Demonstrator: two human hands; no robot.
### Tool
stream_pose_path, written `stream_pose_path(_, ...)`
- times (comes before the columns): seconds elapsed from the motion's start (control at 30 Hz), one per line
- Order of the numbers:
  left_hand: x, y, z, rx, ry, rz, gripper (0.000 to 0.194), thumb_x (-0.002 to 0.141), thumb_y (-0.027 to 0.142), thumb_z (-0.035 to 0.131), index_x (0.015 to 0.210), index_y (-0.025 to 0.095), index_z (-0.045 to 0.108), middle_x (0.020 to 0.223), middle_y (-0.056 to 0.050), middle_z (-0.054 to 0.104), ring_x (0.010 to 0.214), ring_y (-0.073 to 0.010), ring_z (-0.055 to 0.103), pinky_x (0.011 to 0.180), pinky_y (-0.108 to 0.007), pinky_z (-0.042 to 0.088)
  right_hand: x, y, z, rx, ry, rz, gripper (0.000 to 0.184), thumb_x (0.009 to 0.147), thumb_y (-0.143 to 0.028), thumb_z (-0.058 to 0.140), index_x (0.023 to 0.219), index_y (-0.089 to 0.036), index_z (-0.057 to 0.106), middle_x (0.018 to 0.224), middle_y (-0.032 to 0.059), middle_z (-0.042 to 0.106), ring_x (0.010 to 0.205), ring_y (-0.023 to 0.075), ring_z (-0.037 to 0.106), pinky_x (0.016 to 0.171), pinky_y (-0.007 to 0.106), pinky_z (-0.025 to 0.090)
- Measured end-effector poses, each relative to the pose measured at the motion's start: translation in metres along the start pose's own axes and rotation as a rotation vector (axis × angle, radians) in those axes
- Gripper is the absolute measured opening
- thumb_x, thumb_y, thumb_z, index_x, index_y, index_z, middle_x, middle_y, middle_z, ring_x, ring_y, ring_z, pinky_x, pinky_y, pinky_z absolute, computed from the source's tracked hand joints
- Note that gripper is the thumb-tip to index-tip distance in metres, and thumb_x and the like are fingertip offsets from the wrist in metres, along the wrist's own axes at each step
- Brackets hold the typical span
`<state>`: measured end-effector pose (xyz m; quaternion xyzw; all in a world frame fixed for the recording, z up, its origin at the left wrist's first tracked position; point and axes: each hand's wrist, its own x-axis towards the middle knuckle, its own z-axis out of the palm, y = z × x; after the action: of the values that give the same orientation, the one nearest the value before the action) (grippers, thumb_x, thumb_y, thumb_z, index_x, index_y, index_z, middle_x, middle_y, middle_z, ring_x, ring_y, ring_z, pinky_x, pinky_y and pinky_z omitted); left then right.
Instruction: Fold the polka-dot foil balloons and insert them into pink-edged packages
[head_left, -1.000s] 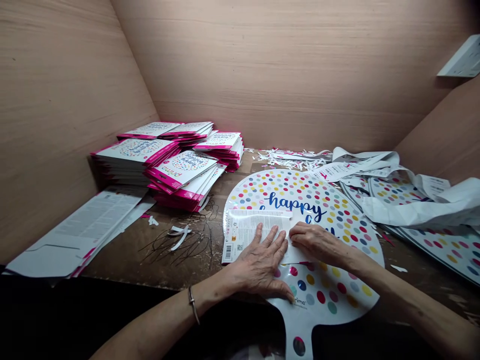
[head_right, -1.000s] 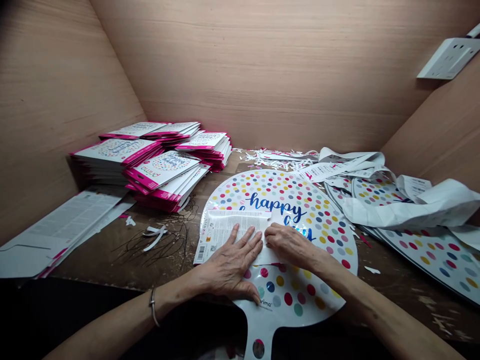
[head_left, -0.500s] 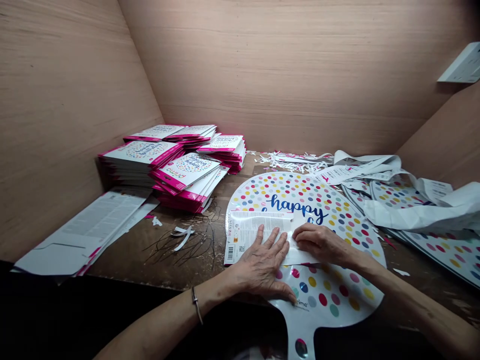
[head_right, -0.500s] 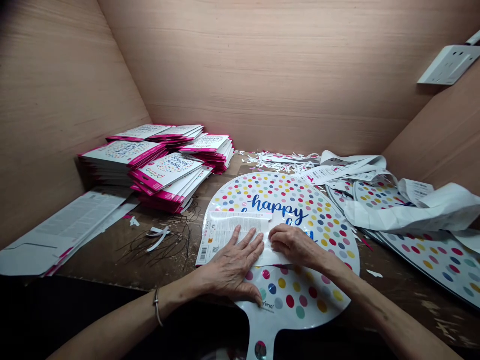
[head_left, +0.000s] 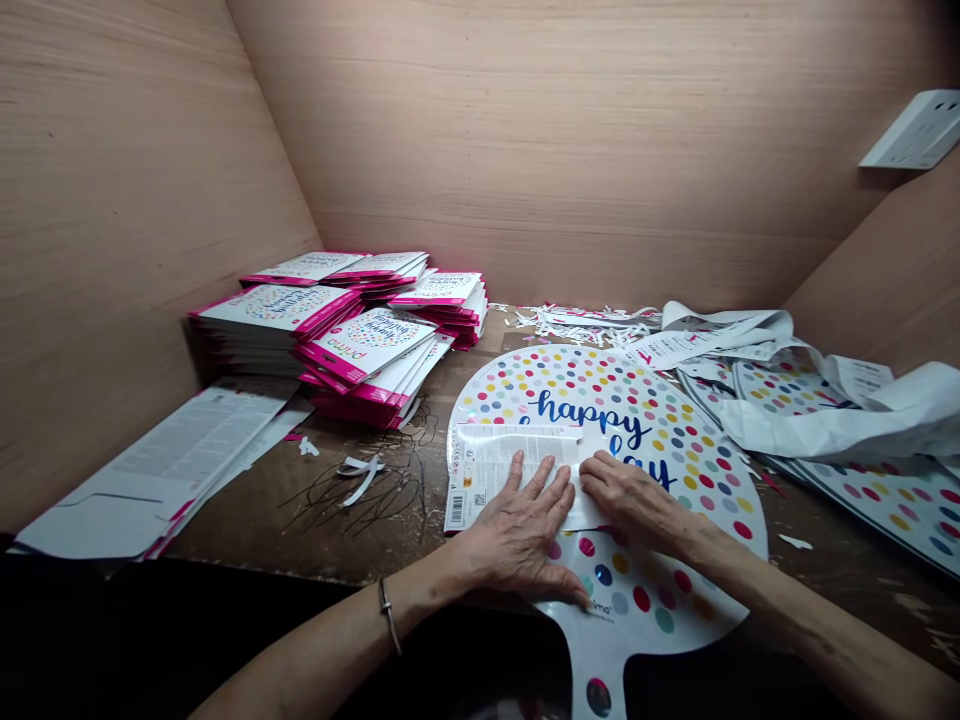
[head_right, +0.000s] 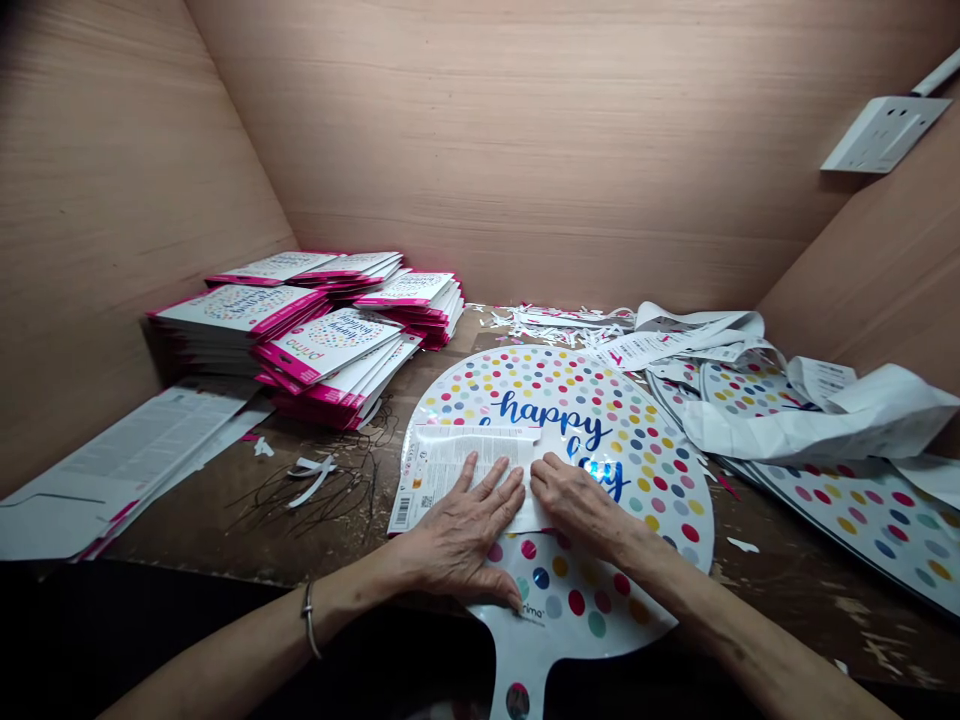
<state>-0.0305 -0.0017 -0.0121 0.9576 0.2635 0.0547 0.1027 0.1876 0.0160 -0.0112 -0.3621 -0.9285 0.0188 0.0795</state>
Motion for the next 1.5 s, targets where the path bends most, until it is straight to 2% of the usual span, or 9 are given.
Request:
stream_pose_path(0.27, 0.000, 0.001, 0.000, -0.034, 0.008, 0.004, 0.105, 0.072, 0.080, 0.033, 0.142, 0.003, 0.017, 0.146, -0.022, 0.021, 0.137, -0.0356, 0.006, 0.107, -0.057, -0.005, -0.002, -0.021, 0.012, -0.267, 0.080, -0.056, 0.024, 0.077, -0.001, 0.041, 0.085, -0.014, 0.058, 0.080, 0.0091, 0.058, 0.072, 0.0194, 0.052, 0.064, 0.031, 0.045)
stream_pose_path(0.4, -0.001, -0.001, -0.001, -0.111, 0.046, 0.020, 0.100, 0.071, 0.077, 0.042, 0.140, 0.006, 0.026, 0.145, -0.022, 0.025, 0.137, -0.0359, 0.009, 0.107, -0.057, -0.005, 0.011, 0.017, -0.019, -0.335, 0.265, 0.282, 0.030, 0.078, 0.001, 0.032, 0.066, -0.017, 0.053, 0.062, 0.0059, 0.055, 0.053, 0.0140, 0.047, 0.055, 0.027, 0.040)
stream_pose_path(0.53, 0.000, -0.026, -0.013, -0.305, -0.012, 0.224, 0.061, 0.078, 0.060, 0.054, 0.124, 0.018, 0.052, 0.136, -0.011, 0.045, 0.135, -0.0282, 0.025, 0.111, -0.048, -0.003, -0.008, 0.064, -0.065, -0.364, 0.390, 0.500, 0.033, 0.076, 0.004, 0.031, 0.086, -0.011, 0.059, 0.082, 0.0146, 0.064, 0.068, 0.0174, 0.057, 0.079, 0.040, 0.042)
stream_pose_path(0.63, 0.007, -0.055, -0.027, -0.504, -0.174, 0.308, 0.031, 0.087, 0.048, 0.050, 0.094, 0.024, 0.069, 0.120, -0.002, 0.060, 0.132, -0.0235, 0.033, 0.112, -0.044, 0.001, -0.033, 0.057, -0.066, -0.266, 0.328, 0.432, 0.034, 0.075, 0.001, 0.038, 0.087, -0.018, 0.063, 0.084, 0.0054, 0.069, 0.074, 0.0164, 0.062, 0.095, 0.045, 0.037)
stream_pose_path(0.77, 0.014, -0.075, -0.043, -0.630, -0.299, 0.246, 0.033, 0.089, 0.045, 0.048, 0.080, 0.023, 0.072, 0.105, -0.001, 0.068, 0.127, -0.0240, 0.041, 0.111, -0.045, 0.008, -0.040, 0.009, -0.032, -0.005, 0.224, 0.101, 0.037, 0.084, -0.009, 0.040, 0.115, -0.021, 0.057, 0.120, 0.0057, 0.060, 0.116, 0.0213, 0.050, 0.103, 0.049, 0.033)
stream_pose_path(0.93, -0.009, -0.045, -0.045, -0.344, -0.076, 0.231, 0.034, 0.084, 0.048, 0.054, 0.076, 0.017, 0.067, 0.088, -0.004, 0.069, 0.111, -0.0240, 0.054, 0.108, -0.049, 0.017, -0.025, -0.042, -0.006, 0.085, 0.119, -0.030, 0.029, 0.089, -0.024, 0.044, 0.113, -0.016, 0.058, 0.117, 0.0117, 0.061, 0.112, 0.0242, 0.052, 0.103, 0.048, 0.035)
stream_pose_path(1.1, -0.059, 0.007, -0.013, 0.028, 0.279, 0.063, 0.073, 0.067, 0.070, 0.055, 0.096, 0.004, 0.061, 0.101, -0.019, 0.063, 0.109, -0.0324, 0.052, 0.104, -0.053, 0.028, -0.030, -0.073, -0.004, 0.093, 0.125, -0.036, 0.035, 0.088, -0.032, 0.048, 0.114, -0.012, 0.058, 0.116, 0.0156, 0.060, 0.110, 0.0267, 0.052, 0.104, 0.052, 0.031)
stream_pose_path(1.37, -0.088, 0.022, 0.005, 0.109, 0.276, -0.025, 0.061, 0.085, 0.055, 0.046, 0.114, 0.001, 0.055, 0.119, -0.022, 0.056, 0.122, -0.0338, 0.043, 0.104, -0.054, 0.032, -0.035, -0.094, -0.013, 0.211, 0.074, -0.095, 0.025, 0.087, -0.028, 0.051, 0.110, -0.020, 0.058, 0.109, 0.0066, 0.063, 0.096, 0.0203, 0.057, 0.105, 0.048, 0.028)
stream_pose_path(1.5, -0.084, 0.016, -0.001, -0.020, 0.334, -0.059, 0.046, 0.091, 0.045, 0.041, 0.104, 0.006, 0.060, 0.112, -0.016, 0.061, 0.118, -0.0277, 0.049, 0.105, -0.048, 0.035, -0.025, -0.084, -0.010, 0.280, 0.167, -0.100, 0.020, 0.091, -0.021, 0.041, 0.089, -0.020, 0.061, 0.082, 0.0045, 0.066, 0.077, 0.0170, 0.058, 0.080, 0.035, 0.043)
